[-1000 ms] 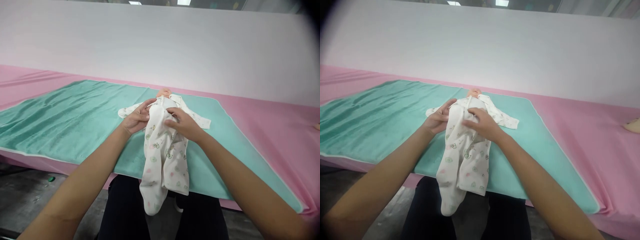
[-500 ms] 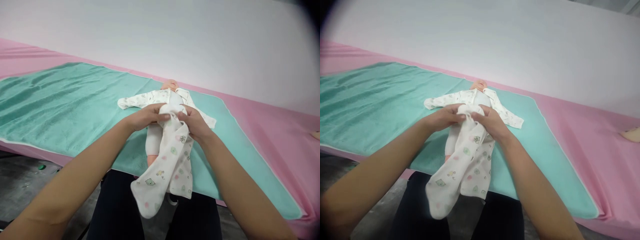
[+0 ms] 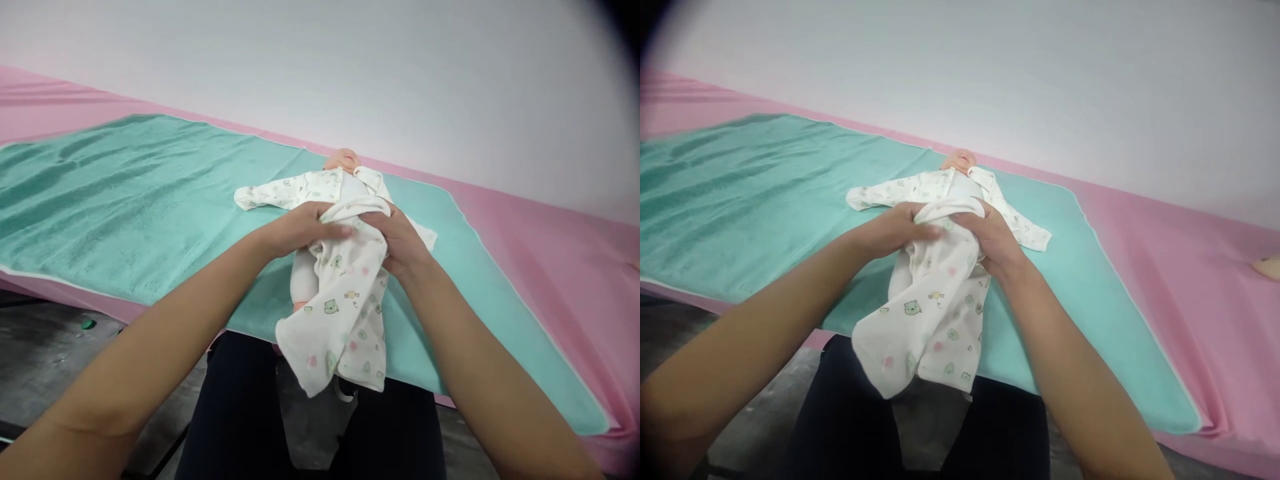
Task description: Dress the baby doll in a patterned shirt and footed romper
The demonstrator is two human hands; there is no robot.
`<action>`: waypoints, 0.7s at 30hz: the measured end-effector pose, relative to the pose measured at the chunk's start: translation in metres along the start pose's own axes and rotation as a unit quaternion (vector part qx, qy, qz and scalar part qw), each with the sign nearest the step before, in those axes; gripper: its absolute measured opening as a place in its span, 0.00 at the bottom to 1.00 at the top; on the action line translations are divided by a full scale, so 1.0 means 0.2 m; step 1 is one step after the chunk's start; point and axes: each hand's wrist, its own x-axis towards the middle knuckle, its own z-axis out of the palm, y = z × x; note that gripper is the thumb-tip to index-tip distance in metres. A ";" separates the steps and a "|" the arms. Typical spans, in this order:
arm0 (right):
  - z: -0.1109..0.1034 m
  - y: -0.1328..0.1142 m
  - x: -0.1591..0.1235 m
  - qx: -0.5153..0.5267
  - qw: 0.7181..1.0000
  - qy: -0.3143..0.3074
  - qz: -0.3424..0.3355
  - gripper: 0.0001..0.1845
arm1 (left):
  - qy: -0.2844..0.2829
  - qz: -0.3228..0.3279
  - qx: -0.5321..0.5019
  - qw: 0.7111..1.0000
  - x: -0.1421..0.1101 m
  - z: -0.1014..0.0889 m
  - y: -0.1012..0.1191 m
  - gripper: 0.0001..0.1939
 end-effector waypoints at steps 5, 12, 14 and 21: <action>0.03 -0.06 -0.04 -0.129 0.977 -0.145 0.085 0.24 | 0.049 0.063 -0.150 0.985 0.02 0.01 -0.04 0.19; 0.03 0.00 -0.03 0.018 0.998 -0.036 0.058 0.16 | 0.016 0.010 -0.034 0.999 0.01 -0.02 -0.02 0.23; 0.01 0.02 -0.01 0.070 0.997 -0.019 0.039 0.13 | -0.010 -0.021 0.023 0.999 0.00 -0.01 -0.01 0.24; 0.01 0.01 -0.01 0.115 0.990 -0.082 0.030 0.19 | 0.067 0.043 -0.135 0.988 0.03 0.03 -0.03 0.22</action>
